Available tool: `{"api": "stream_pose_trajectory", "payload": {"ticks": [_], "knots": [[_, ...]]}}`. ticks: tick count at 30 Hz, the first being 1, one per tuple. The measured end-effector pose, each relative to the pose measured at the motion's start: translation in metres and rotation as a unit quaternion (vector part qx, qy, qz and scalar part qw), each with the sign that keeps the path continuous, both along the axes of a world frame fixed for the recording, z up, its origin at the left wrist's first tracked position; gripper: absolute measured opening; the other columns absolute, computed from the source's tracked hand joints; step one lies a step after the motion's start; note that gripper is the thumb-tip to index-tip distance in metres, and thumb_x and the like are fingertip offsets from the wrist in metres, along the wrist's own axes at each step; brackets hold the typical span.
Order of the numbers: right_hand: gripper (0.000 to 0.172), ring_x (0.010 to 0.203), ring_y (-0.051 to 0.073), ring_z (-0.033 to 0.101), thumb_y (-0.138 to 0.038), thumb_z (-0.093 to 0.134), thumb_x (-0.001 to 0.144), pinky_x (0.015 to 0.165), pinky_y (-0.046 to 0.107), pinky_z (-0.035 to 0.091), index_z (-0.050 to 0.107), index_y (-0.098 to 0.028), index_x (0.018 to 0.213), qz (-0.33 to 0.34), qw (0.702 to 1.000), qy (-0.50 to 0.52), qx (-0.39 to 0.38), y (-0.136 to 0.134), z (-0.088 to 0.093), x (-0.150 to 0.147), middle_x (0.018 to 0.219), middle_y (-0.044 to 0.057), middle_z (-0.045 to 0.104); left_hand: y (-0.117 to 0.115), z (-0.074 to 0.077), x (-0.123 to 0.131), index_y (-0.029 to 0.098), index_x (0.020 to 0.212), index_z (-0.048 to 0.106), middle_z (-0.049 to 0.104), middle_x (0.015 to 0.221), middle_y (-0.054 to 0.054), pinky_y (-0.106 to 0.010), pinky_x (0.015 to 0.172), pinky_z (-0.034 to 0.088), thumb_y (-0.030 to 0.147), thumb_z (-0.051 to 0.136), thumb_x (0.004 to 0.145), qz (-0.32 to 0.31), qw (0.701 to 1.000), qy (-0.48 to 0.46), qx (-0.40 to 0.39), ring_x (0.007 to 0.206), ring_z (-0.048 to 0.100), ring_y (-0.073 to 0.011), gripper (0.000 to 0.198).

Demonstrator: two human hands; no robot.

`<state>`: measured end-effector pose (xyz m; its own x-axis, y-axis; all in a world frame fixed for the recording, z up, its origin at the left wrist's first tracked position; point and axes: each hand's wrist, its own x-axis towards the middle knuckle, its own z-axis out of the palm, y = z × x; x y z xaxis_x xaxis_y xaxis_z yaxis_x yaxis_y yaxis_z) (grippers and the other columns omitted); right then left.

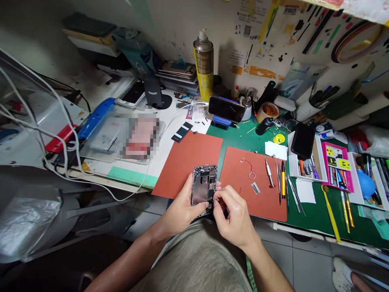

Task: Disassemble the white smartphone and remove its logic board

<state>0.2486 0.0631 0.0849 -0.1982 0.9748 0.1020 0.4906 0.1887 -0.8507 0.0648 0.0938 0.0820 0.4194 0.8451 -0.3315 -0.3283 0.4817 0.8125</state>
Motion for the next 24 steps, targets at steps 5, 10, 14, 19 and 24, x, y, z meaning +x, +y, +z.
{"api": "stream_pose_trajectory", "payload": {"ticks": [5, 10, 14, 19, 24], "knots": [[0.005, 0.071, 0.014, 0.053, -0.028, 0.06, 0.105, 0.062, 0.028, 0.045, 0.062, -0.023, 0.102, -0.012, 0.999, 0.033, -0.041, -0.002, -0.002, -0.002, 0.089, 0.001, 0.056, 0.002, 0.003, 0.0, 0.025, 0.14, 0.055, 0.069, 0.143, -0.012, -0.048, 0.118, 0.051, 0.01, 0.079, 0.086, 0.002, 1.0, 0.006, -0.011, 0.135, 0.067, -0.0307, 0.061], [0.015, 0.068, 0.014, 0.056, -0.037, 0.069, 0.103, 0.061, 0.027, 0.05, 0.06, -0.024, 0.105, -0.077, 0.989, 0.087, -0.089, -0.009, -0.012, -0.005, 0.087, 0.0, 0.062, 0.003, 0.003, -0.002, 0.025, 0.139, 0.055, 0.069, 0.144, -0.014, -0.047, 0.114, 0.055, 0.013, 0.081, 0.087, 0.019, 0.999, -0.002, -0.026, 0.133, 0.069, -0.0308, 0.059], [0.021, 0.077, 0.016, 0.065, -0.041, 0.069, 0.103, 0.07, 0.028, 0.057, 0.062, -0.023, 0.111, -0.117, 0.97, 0.164, -0.132, -0.013, -0.017, -0.007, 0.094, 0.004, 0.071, 0.002, -0.002, 0.0, 0.027, 0.141, 0.054, 0.07, 0.144, -0.013, -0.051, 0.115, 0.054, 0.008, 0.082, 0.083, 0.041, 0.998, -0.032, -0.039, 0.131, 0.07, -0.0317, 0.067], [0.03, 0.07, 0.013, 0.064, -0.046, 0.08, 0.096, 0.064, 0.025, 0.055, 0.065, -0.022, 0.107, -0.171, 0.923, 0.287, -0.19, -0.013, -0.016, -0.011, 0.09, 0.003, 0.074, 0.004, -0.005, 0.0, 0.027, 0.14, 0.055, 0.07, 0.144, -0.013, -0.053, 0.113, 0.056, 0.006, 0.085, 0.077, 0.047, 0.994, -0.07, -0.065, 0.126, 0.073, -0.0333, 0.073], [0.035, 0.068, 0.012, 0.062, -0.047, 0.086, 0.09, 0.062, 0.024, 0.055, 0.066, -0.022, 0.105, -0.183, 0.899, 0.337, -0.212, -0.012, -0.013, -0.013, 0.088, 0.002, 0.075, 0.004, -0.005, -0.002, 0.024, 0.138, 0.056, 0.07, 0.143, -0.015, -0.053, 0.11, 0.059, 0.006, 0.086, 0.074, 0.05, 0.991, -0.09, -0.082, 0.125, 0.074, -0.0353, 0.073]]}}
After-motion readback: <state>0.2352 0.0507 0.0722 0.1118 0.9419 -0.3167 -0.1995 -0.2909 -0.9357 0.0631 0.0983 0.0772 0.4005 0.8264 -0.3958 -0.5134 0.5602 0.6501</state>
